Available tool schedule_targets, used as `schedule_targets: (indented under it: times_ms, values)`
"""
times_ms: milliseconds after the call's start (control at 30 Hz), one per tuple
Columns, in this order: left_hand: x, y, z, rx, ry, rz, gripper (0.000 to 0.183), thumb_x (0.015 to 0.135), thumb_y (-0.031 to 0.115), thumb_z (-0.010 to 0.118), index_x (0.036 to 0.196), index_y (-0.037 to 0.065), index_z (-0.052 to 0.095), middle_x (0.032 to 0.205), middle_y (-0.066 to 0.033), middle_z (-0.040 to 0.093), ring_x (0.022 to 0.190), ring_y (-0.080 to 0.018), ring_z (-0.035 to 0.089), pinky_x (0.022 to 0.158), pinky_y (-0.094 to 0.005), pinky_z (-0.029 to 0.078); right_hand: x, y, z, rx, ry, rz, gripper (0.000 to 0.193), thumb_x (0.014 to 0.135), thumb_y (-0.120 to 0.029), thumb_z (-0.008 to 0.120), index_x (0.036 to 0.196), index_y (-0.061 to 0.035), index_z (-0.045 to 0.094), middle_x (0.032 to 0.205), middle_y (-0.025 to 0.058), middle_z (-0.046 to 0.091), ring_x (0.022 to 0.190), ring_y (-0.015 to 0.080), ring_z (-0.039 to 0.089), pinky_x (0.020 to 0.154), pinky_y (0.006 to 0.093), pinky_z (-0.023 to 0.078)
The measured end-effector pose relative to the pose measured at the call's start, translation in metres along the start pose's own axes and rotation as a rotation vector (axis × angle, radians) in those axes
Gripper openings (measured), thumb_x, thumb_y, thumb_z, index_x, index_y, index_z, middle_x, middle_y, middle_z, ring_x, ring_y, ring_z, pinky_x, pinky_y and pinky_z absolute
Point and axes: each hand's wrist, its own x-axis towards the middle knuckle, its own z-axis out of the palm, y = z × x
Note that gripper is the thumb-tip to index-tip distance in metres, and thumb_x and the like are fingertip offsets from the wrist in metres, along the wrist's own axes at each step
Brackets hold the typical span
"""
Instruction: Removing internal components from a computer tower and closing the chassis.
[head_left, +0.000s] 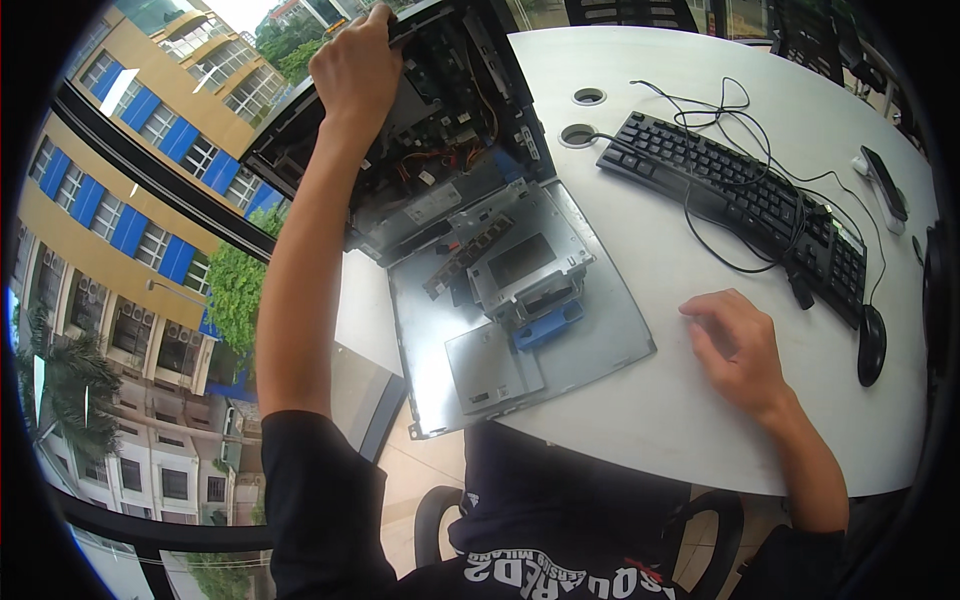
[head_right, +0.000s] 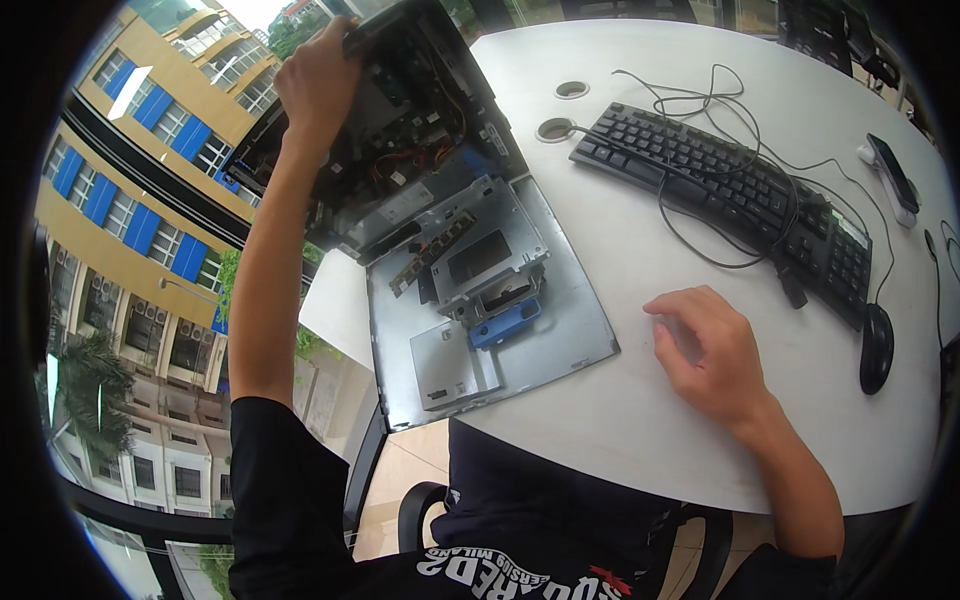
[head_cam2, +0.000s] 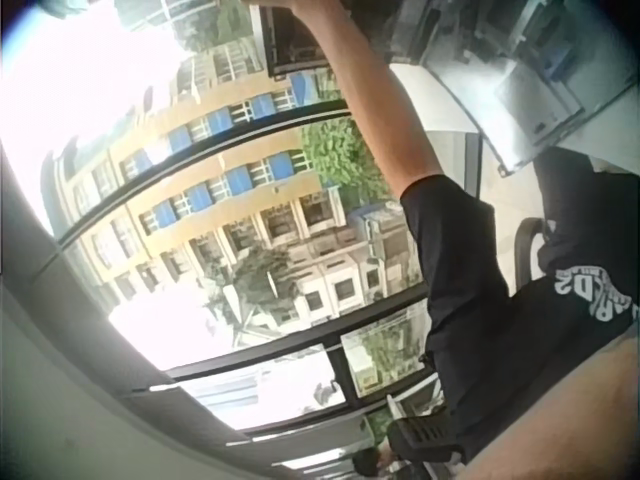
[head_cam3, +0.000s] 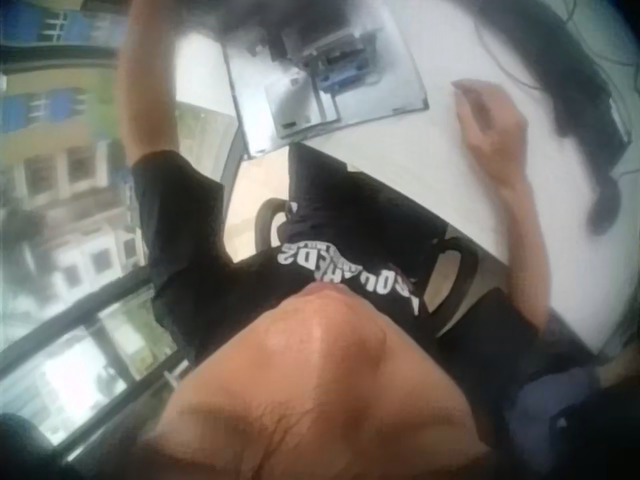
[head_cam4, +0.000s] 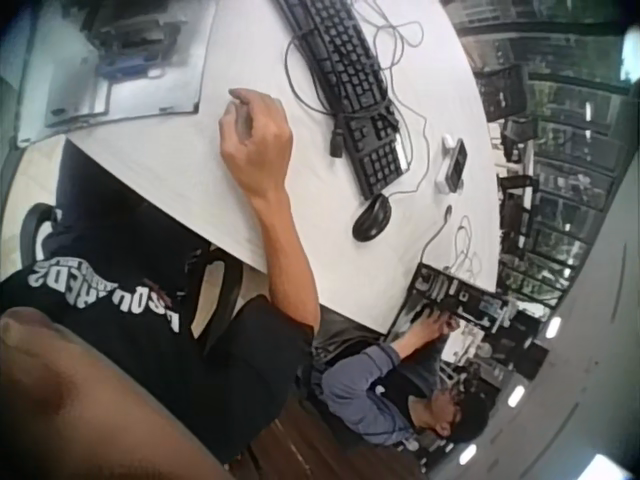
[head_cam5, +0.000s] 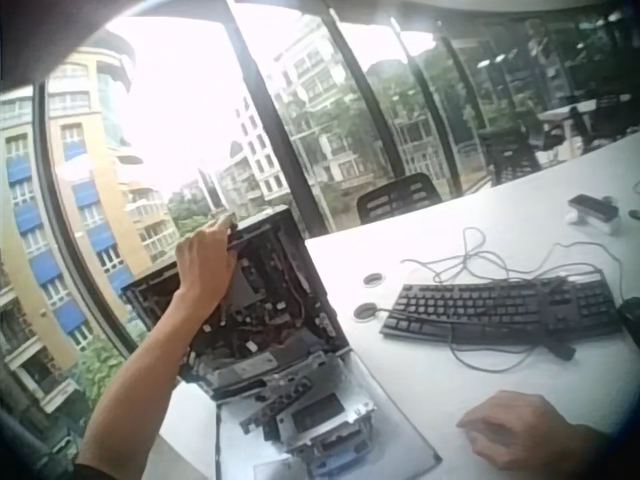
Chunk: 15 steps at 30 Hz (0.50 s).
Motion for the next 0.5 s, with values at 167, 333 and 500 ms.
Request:
schedule_targets:
  times_ms: [167,333,500]
  values:
    - [-0.006,0.008,-0.006,0.032,0.073,0.043,0.029,0.087,0.024,0.073,0.114,0.015,0.068,0.106,-0.0081,0.073,0.102,-0.0324,0.069,0.086,-0.0433,0.052,0.001,-0.001,0.001,0.002,0.000,-0.004,0.019,0.084,-0.002,0.067,0.102,-0.0013,0.071,0.093,0.0137,0.070,0.081,0.0279,0.066,0.073,0.0355,0.053]
    - [-0.065,0.054,-0.010,-0.204,0.309,0.331,0.032,0.086,0.021,0.074,0.114,0.006,0.067,0.114,-0.0124,0.068,0.110,-0.0298,0.062,0.097,-0.0398,0.044,-0.001,-0.001,0.001,-0.004,-0.010,-0.015,0.019,0.083,-0.002,0.067,0.102,-0.0012,0.071,0.094,0.0136,0.070,0.082,0.0282,0.066,0.074,0.0357,0.053]
    - [-0.114,0.057,0.015,-0.401,-0.133,0.238,0.034,0.088,0.014,0.069,0.120,0.002,0.066,0.124,-0.0161,0.066,0.115,-0.0334,0.060,0.098,-0.0430,0.046,-0.002,-0.004,0.001,0.003,-0.017,-0.023,0.019,0.083,-0.001,0.067,0.101,-0.0007,0.071,0.094,0.0137,0.071,0.084,0.0287,0.066,0.075,0.0358,0.053]
